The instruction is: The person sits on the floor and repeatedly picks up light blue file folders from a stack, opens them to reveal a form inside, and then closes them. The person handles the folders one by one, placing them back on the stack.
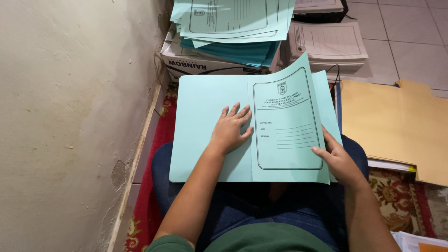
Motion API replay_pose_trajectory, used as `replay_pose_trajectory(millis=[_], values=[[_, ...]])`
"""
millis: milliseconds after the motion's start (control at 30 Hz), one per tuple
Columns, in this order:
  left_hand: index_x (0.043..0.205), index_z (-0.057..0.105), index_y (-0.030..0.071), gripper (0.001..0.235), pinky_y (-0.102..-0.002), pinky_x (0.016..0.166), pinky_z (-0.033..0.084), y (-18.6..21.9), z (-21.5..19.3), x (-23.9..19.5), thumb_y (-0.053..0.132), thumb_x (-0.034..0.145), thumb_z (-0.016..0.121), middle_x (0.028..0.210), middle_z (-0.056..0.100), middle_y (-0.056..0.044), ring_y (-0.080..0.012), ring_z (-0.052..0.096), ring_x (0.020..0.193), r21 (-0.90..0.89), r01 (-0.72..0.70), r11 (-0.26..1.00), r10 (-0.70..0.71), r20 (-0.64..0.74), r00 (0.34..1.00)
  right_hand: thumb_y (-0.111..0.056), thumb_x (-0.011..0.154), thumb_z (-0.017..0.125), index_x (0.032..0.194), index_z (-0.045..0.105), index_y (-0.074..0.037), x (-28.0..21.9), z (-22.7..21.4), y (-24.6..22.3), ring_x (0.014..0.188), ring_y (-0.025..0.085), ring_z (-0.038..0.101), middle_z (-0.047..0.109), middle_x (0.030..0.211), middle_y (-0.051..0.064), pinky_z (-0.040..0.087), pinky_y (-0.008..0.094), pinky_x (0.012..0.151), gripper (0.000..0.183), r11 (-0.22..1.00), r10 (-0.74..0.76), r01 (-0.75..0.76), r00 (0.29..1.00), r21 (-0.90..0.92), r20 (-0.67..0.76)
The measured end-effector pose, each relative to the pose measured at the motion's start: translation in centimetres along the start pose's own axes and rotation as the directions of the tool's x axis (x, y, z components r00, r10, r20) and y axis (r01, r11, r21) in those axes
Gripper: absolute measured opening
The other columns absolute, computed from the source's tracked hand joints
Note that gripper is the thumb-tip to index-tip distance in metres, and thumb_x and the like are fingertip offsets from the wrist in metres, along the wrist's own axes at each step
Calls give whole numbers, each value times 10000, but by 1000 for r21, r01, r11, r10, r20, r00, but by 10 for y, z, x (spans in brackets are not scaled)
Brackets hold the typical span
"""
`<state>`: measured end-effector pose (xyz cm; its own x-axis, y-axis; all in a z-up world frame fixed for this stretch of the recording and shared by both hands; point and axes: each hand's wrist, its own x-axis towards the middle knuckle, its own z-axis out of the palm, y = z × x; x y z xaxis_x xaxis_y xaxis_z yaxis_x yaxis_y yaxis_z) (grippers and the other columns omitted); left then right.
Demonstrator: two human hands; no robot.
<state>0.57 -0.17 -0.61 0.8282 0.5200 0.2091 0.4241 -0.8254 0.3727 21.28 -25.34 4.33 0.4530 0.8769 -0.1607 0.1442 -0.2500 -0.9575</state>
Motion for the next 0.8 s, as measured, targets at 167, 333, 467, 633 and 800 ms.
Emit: replay_pose_trajectory(millis=[167,333,467,633,800], values=[[1423,622,190,516,-530,1234,245,-1,2,-1,382,944,621,1494,573,-54,-284,434,1470,0,-15,1000,15,-29,999,-637,1082,325,1252,691,-38,-6,37,-49,945,247,736,761,1116,174,568,368,890,722,453,-190,-78,965,888,181],[1422,620,177,525,-535,1232,248,0,1,-2,379,938,607,1498,571,-61,-293,437,1469,0,-21,1000,21,-27,999,-588,1084,329,1290,655,-29,14,63,-36,1028,289,667,711,1183,195,514,398,942,679,684,-240,51,958,727,158],[1421,619,183,522,-525,1237,243,-1,1,-2,375,936,598,1496,572,-63,-286,440,1468,-17,-11,1000,10,-23,1000,-540,1086,333,1328,619,-20,34,82,-7,1111,332,599,661,1249,216,461,428,995,641,848,-286,177,947,499,149],[1408,630,151,504,-534,1233,253,-3,4,-3,327,938,587,1501,570,-75,-300,442,1465,-29,-25,999,24,-41,999,-479,1088,339,1375,574,-8,59,102,40,1215,387,513,599,1333,243,394,467,1060,599,938,-337,315,928,148,161],[1395,640,146,489,-522,1226,271,-18,27,-1,302,935,585,1502,572,-68,-291,460,1455,-32,-54,998,51,-98,994,-419,1091,346,1423,529,4,79,119,73,1320,442,429,538,1416,270,328,507,1126,568,876,-388,425,902,-227,191]])
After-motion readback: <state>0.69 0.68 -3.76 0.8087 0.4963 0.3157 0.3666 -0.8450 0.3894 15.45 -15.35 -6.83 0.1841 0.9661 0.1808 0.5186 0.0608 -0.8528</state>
